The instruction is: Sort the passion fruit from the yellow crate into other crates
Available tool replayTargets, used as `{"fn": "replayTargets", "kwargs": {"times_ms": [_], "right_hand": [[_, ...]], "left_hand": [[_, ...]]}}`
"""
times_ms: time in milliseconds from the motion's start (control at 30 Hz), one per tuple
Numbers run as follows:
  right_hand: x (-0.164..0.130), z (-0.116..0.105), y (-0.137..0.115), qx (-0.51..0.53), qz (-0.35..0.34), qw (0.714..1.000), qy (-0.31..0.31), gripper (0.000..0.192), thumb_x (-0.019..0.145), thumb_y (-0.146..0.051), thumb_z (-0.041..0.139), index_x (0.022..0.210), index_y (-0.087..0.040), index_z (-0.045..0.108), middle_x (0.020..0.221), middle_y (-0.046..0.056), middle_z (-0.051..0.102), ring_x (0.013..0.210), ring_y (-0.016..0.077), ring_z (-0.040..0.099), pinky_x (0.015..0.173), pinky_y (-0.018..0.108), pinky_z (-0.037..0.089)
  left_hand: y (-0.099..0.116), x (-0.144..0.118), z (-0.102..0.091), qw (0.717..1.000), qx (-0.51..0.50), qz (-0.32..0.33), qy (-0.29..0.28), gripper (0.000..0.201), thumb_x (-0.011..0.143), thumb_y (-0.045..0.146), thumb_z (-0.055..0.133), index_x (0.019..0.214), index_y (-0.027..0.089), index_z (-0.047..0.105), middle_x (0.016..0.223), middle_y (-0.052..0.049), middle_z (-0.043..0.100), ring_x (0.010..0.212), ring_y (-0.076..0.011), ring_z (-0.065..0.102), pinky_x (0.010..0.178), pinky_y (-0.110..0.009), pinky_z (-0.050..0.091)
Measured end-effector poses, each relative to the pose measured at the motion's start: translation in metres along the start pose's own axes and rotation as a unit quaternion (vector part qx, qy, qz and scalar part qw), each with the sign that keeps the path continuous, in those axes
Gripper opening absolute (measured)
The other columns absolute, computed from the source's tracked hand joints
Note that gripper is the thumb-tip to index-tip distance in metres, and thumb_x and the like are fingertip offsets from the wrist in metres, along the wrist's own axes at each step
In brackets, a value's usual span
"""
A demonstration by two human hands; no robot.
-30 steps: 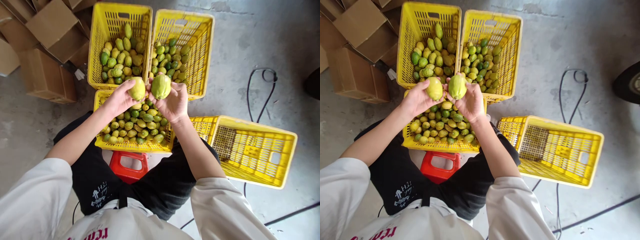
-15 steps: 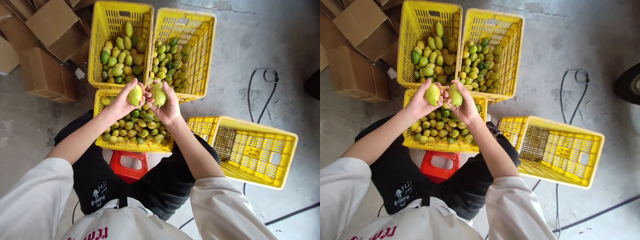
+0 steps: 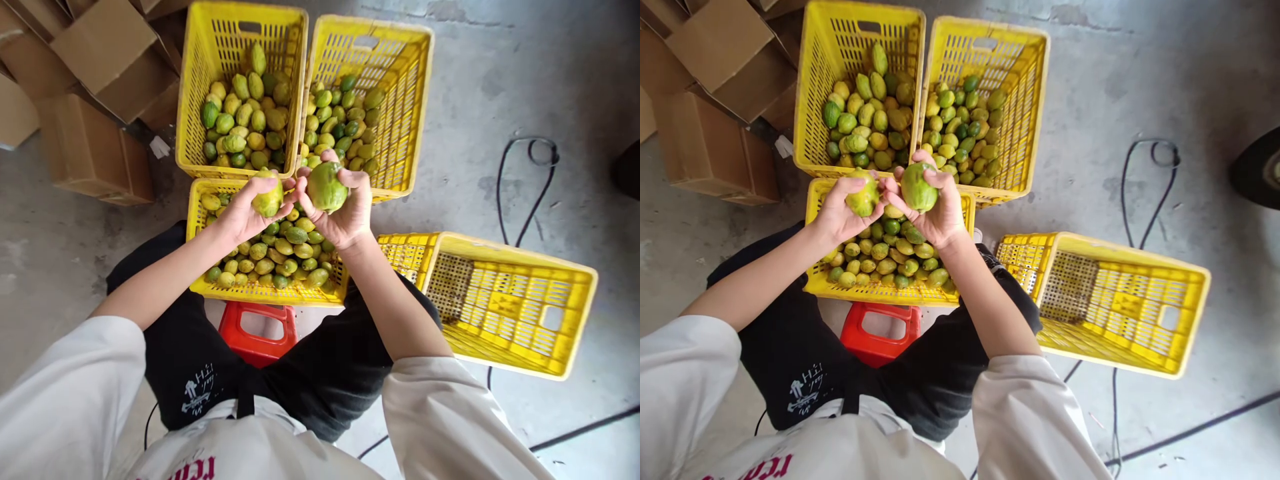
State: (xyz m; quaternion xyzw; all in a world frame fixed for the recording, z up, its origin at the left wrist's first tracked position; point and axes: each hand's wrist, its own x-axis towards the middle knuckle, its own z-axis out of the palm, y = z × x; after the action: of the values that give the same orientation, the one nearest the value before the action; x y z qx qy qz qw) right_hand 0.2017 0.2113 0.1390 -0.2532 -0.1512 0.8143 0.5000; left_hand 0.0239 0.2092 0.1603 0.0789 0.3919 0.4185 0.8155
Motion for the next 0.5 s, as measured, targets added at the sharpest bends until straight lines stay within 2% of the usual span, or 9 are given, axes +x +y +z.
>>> {"fn": "replayTargets", "kwargs": {"times_ms": [133, 233, 300, 400, 500], "right_hand": [[0.004, -0.007, 0.004, 0.015, 0.031, 0.999, -0.012, 0.04, 0.077, -0.04, 0.087, 0.103, -0.032, 0.058, 0.092, -0.005, 0.07, 0.072, 0.013, 0.07, 0.05, 0.018, 0.058], [0.002, -0.002, 0.006, -0.013, 0.02, 0.999, 0.032, 0.036, 0.08, -0.046, 0.083, 0.105, -0.033, 0.06, 0.095, -0.003, 0.071, 0.079, 0.0174, 0.072, 0.054, 0.024, 0.062], [0.0, 0.002, 0.003, -0.023, -0.006, 0.999, 0.044, 0.036, 0.08, -0.052, 0.08, 0.106, -0.034, 0.062, 0.102, -0.001, 0.073, 0.094, 0.0225, 0.074, 0.066, 0.033, 0.068], [-0.002, 0.005, -0.006, -0.005, -0.056, 0.998, 0.012, 0.041, 0.073, -0.049, 0.08, 0.107, -0.033, 0.064, 0.114, 0.002, 0.076, 0.119, 0.0271, 0.072, 0.089, 0.045, 0.069], [-0.001, 0.006, -0.012, -0.012, -0.071, 0.997, -0.018, 0.044, 0.07, -0.042, 0.083, 0.11, -0.035, 0.066, 0.123, 0.002, 0.076, 0.135, 0.0275, 0.066, 0.099, 0.049, 0.067]], "left_hand": [[-0.005, 0.002, 0.002, 1.0, -0.013, -0.023, -0.013, 0.028, 0.099, 0.042, 0.073, 0.118, 0.023, 0.066, 0.085, 0.0, 0.073, 0.068, -0.0119, 0.075, 0.062, -0.019, 0.06], [-0.003, 0.001, 0.004, 0.999, -0.033, -0.014, -0.026, 0.028, 0.104, 0.049, 0.064, 0.112, 0.022, 0.066, 0.079, 0.001, 0.07, 0.06, -0.0098, 0.069, 0.059, -0.019, 0.058], [0.003, -0.001, 0.007, 0.998, -0.042, -0.005, -0.034, 0.033, 0.106, 0.052, 0.057, 0.111, 0.021, 0.066, 0.083, -0.002, 0.072, 0.069, -0.013, 0.073, 0.065, -0.022, 0.062], [0.014, -0.007, 0.012, 0.999, -0.034, 0.017, -0.024, 0.038, 0.108, 0.048, 0.048, 0.126, 0.021, 0.067, 0.1, -0.006, 0.077, 0.102, -0.0226, 0.08, 0.083, -0.031, 0.067], [0.019, -0.008, 0.015, 0.999, -0.025, 0.039, -0.01, 0.039, 0.109, 0.037, 0.044, 0.14, 0.024, 0.063, 0.115, -0.005, 0.078, 0.118, -0.0231, 0.078, 0.092, -0.033, 0.066]]}}
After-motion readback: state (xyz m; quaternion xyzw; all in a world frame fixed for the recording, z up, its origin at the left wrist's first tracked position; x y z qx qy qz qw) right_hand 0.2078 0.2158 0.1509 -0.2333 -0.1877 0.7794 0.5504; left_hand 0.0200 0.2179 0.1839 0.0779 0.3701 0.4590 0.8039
